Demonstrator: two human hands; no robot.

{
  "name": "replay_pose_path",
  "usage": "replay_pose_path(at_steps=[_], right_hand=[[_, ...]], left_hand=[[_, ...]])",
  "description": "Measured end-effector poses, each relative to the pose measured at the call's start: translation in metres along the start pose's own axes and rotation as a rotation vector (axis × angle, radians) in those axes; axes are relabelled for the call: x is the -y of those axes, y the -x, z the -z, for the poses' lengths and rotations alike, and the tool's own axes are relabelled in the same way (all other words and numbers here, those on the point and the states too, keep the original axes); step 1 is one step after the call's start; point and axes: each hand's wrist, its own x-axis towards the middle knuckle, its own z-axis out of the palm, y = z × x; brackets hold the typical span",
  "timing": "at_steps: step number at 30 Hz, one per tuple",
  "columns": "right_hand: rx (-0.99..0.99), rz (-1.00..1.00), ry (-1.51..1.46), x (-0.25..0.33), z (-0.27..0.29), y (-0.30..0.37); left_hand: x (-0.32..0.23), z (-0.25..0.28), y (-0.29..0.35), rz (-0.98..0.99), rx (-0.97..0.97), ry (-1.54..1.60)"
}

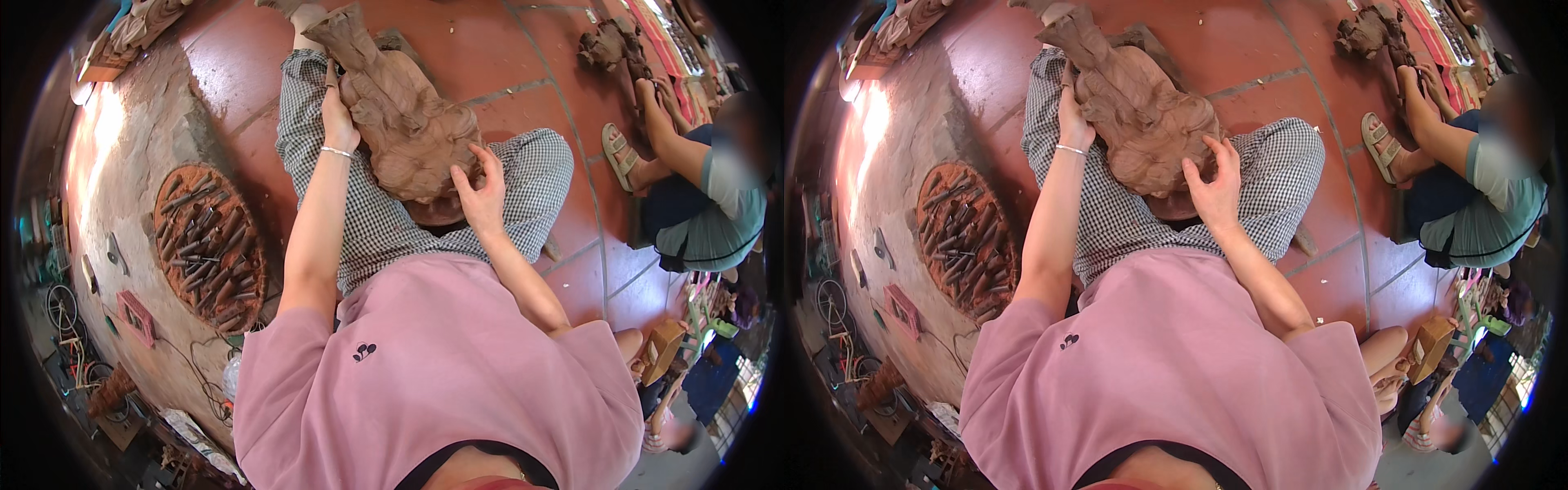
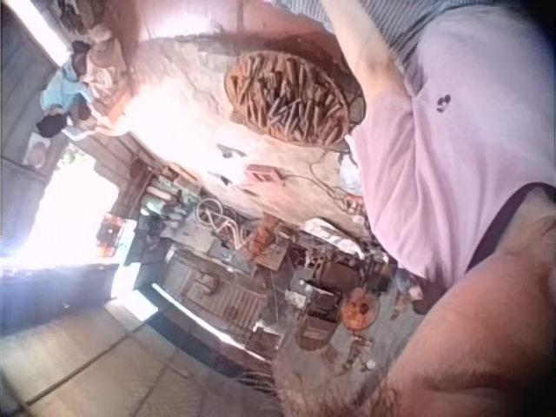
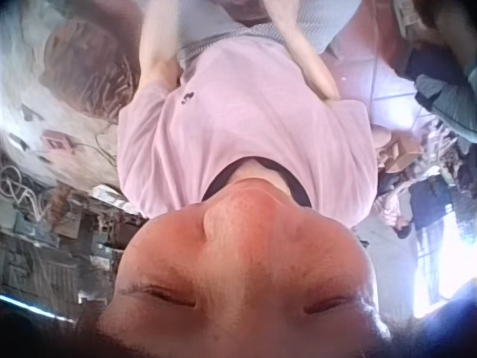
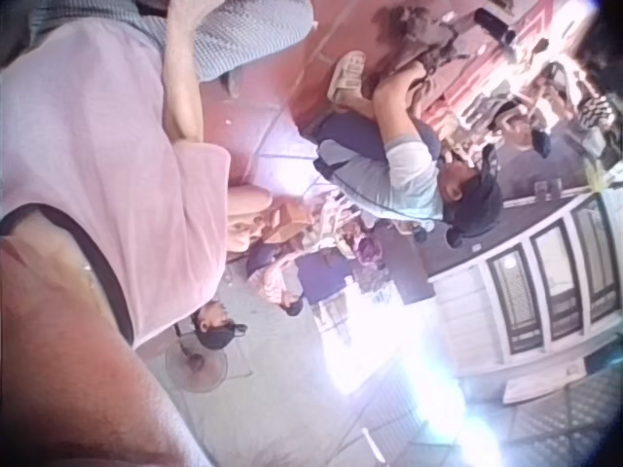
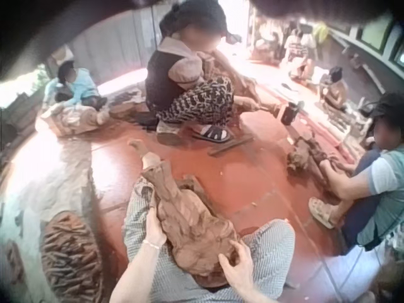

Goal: The person sits on the floor and carves a piece of wood using a small tool held in their right hand. They repeatedly scrape and shape the wood, occasionally rotating it to access different sides.

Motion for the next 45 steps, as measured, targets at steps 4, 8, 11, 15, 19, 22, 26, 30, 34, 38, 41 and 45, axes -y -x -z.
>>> replay_pose_path(at_steps=[4,8,11,15,19,22,26,30,34,38,41,45], right_hand=[[0.049,0.05,-0.017,0.018,0.001,0.01],[0.112,-0.025,-0.06,0.033,0.005,0.01],[0.115,0.029,-0.06,0.023,-0.001,0.012],[0.142,0.085,0.001,0.028,0.0,-0.001],[0.141,0.194,0.121,0.027,-0.004,-0.017],[0.148,0.234,0.15,0.028,-0.004,-0.023],[0.173,0.227,0.102,0.032,-0.004,-0.027],[0.178,0.201,0.159,0.031,-0.006,-0.034],[0.13,0.195,0.181,0.033,-0.014,-0.027],[0.073,0.28,0.277,0.028,-0.017,-0.038],[0.175,0.161,0.221,0.028,-0.007,-0.047],[0.242,0.164,0.249,0.027,0.004,-0.06]], left_hand=[[0.003,0.004,-0.021,0.054,0.053,-0.022],[0.011,0.006,-0.042,0.129,-0.033,0.002],[0.021,0.016,-0.06,0.066,-0.167,-0.102],[0.034,0.037,-0.071,-0.031,-0.32,-0.123],[0.029,0.04,-0.068,-0.191,-0.286,-0.123],[0.022,0.044,-0.057,-0.2,-0.242,-0.148],[0.023,0.053,-0.055,-0.211,-0.196,-0.083],[0.018,0.031,-0.044,-0.211,-0.254,0.054],[0.032,0.029,-0.071,-0.194,-0.332,0.1],[0.053,0.037,-0.101,-0.357,-0.445,-0.139],[0.052,0.027,-0.098,-0.402,-0.51,-0.254],[0.046,0.034,-0.083,-0.461,-0.528,-0.415]])
